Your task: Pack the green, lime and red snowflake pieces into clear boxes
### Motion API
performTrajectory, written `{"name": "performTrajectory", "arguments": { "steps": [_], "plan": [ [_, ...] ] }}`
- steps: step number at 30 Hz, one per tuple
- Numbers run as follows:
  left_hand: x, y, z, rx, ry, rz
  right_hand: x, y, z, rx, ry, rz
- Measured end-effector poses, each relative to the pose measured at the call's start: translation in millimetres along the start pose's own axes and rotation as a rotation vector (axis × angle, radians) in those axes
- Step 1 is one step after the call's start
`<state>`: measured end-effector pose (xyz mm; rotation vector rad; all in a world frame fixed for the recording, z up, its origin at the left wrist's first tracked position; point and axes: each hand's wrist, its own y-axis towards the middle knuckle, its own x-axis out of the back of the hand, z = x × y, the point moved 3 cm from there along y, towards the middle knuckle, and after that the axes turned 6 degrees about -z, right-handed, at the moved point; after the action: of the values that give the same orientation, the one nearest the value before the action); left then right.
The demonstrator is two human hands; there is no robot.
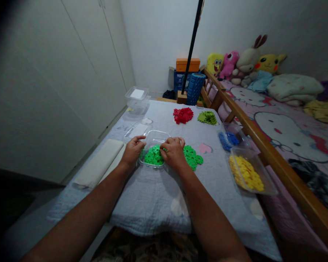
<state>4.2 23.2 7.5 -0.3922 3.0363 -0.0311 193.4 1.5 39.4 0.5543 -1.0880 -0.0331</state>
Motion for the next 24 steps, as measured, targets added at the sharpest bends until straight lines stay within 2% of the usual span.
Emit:
{"name": "performTrajectory", "arguments": {
  "steps": [7, 14, 18, 21, 24],
  "plan": [
    [0.2, -1.8, -2.4, -0.001, 0.001, -0.010, 7.7, 0.7, -10.2, -0.048, 0.027, -0.067],
    [-0.2, -0.8, -1.6, 0.006, -0.010, -0.009, 19.7, 0.7, -46.1, -0.236, -0.090, -0.145],
    [0.1, -1.1, -1.8, -0.003, -0.001, -0.003, 16.7, -5.9, -63.1, -0.322, -0.244, 0.012],
    [0.6, -1.2, -1.5, -0.011, 0.001, -0.004, 12.5, -10.2, -65.2, -0.329, -0.335, 0.157],
    [0.5, -0.9, -0.6, -0.004, -0.003, -0.007, 11.5, -10.4, -62.2, -0.334, -0.362, 0.194]
  ]
}}
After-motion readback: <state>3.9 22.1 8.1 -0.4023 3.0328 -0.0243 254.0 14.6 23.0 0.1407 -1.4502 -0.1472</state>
